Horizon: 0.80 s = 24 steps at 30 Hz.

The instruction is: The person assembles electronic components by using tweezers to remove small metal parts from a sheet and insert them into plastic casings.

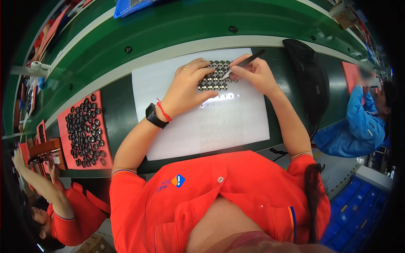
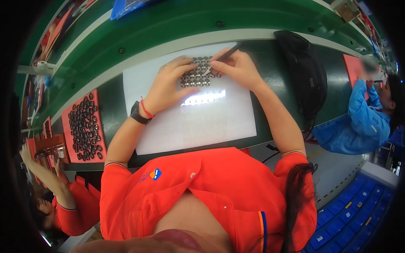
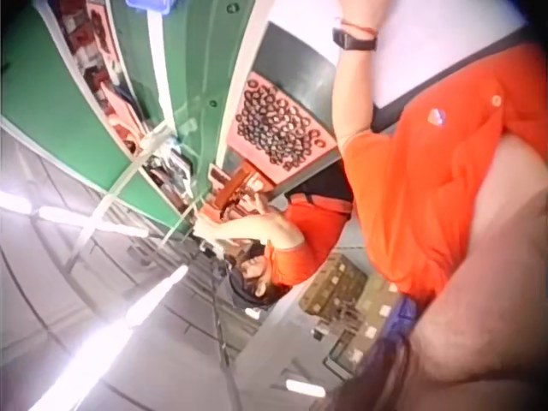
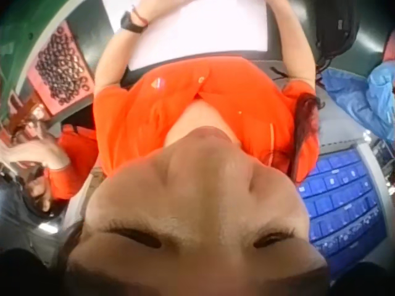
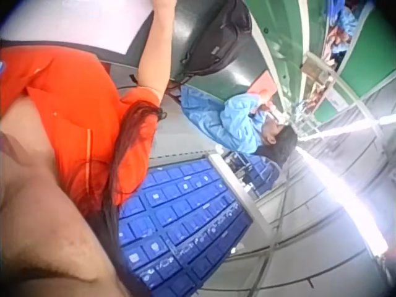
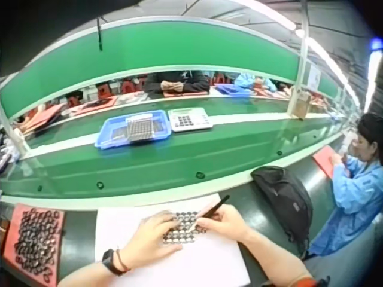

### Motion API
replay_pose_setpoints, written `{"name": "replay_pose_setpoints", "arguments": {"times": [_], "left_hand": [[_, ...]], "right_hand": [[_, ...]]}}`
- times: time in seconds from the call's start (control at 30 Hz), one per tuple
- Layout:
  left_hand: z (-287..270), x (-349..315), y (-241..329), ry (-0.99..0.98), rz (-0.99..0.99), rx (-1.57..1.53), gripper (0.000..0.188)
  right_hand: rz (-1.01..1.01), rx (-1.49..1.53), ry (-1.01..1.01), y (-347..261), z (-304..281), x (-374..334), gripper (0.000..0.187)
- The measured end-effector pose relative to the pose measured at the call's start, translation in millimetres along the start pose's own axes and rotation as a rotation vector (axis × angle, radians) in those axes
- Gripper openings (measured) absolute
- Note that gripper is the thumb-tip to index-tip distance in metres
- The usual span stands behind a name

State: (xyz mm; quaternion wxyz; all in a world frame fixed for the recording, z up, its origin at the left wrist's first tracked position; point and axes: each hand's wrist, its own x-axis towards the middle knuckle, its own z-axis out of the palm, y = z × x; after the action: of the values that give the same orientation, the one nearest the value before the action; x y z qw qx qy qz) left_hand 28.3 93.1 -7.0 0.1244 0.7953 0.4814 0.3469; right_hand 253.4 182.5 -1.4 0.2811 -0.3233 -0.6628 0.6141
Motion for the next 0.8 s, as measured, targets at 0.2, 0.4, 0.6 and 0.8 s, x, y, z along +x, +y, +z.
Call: {"name": "replay_pose_setpoints", "arguments": {"times": [0.2,0.4,0.6,0.8], "left_hand": [[8,7,9,-0.077,0.066,0.004,0.059],[18,12,3,-0.154,0.110,-0.019,0.054],[18,10,0,-0.166,0.073,-0.035,0.051],[17,8,2,-0.089,0.061,-0.061,0.043]], "right_hand": [[0.040,0.026,0.000,-3,-2,-3,0.017],[0.048,-0.015,-0.005,-6,-3,-2,0.017],[0.062,-0.005,-0.011,-5,-5,-2,0.019],[0.072,0.092,-0.006,-5,-6,-2,0.020]]}}
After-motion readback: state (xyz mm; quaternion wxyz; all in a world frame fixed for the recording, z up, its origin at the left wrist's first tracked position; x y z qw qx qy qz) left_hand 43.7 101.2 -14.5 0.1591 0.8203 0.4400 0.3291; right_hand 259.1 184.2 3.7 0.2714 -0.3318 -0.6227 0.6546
